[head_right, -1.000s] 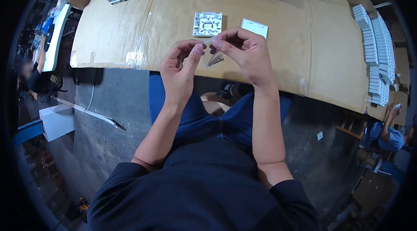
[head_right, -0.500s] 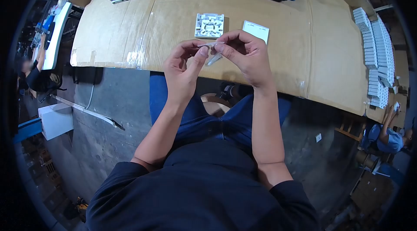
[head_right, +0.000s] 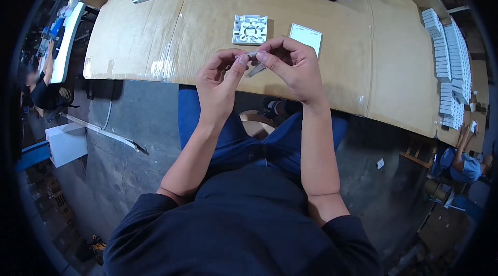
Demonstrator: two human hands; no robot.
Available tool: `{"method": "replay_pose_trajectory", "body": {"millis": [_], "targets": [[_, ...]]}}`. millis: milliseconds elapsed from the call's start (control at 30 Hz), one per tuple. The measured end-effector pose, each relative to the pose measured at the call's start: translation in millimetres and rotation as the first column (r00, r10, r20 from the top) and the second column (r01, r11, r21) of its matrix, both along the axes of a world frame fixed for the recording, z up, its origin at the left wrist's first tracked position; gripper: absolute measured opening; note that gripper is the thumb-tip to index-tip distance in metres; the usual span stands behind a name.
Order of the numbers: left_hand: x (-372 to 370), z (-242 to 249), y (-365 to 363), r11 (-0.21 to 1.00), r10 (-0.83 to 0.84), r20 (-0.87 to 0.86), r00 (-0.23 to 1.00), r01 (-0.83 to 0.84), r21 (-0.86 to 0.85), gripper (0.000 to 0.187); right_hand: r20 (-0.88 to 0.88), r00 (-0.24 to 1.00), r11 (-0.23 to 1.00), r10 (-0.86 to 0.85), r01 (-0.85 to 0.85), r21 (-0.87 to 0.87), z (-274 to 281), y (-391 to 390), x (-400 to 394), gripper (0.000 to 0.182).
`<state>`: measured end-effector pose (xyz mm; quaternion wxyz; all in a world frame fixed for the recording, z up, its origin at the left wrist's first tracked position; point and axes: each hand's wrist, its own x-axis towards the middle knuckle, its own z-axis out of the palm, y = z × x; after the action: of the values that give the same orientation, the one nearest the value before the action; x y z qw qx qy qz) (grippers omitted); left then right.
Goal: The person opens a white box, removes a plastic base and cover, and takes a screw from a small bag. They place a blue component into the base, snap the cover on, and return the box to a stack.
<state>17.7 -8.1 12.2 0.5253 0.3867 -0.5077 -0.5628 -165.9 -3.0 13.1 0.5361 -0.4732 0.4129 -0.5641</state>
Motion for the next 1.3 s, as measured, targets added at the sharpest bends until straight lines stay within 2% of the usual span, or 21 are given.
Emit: {"method": "replay_pose_trajectory", "body": {"millis": [300,500,700,1100,1300], "targets": [[-0.2,0.6,2.1,0.999,0.026,0.057,0.998,-0.024,-0.037,0.015,0.019,1.000,0.999,-0.015,0.016,-0.033,-6.4,-0.7,2.5,0.009],[-2.9,-5.3,1.7,0.999,0.041,-0.053,0.998,-0.039,0.024,0.016,0.043,0.999,0.999,-0.025,0.026,-0.020,-9.7,-2.1,4.7,0.011],[-0.6,-5.2,-0.2,0.997,0.058,-0.067,0.996,-0.055,0.049,0.016,0.067,0.997,0.999,-0.037,0.038,-0.012,-8.8,-4.0,7.5,0.013],[3.7,-6.4,-1.2,0.999,0.047,0.026,0.999,-0.047,-0.025,0.017,0.097,0.995,0.999,-0.023,0.027,-0.037,-8.8,-2.6,10.4,0.010],[-0.9,-9.3,-0.5,0.996,0.087,-0.072,0.994,-0.085,0.036,0.015,0.138,0.990,0.999,-0.040,0.042,-0.008,-5.9,-1.3,18.1,0.009]]}}
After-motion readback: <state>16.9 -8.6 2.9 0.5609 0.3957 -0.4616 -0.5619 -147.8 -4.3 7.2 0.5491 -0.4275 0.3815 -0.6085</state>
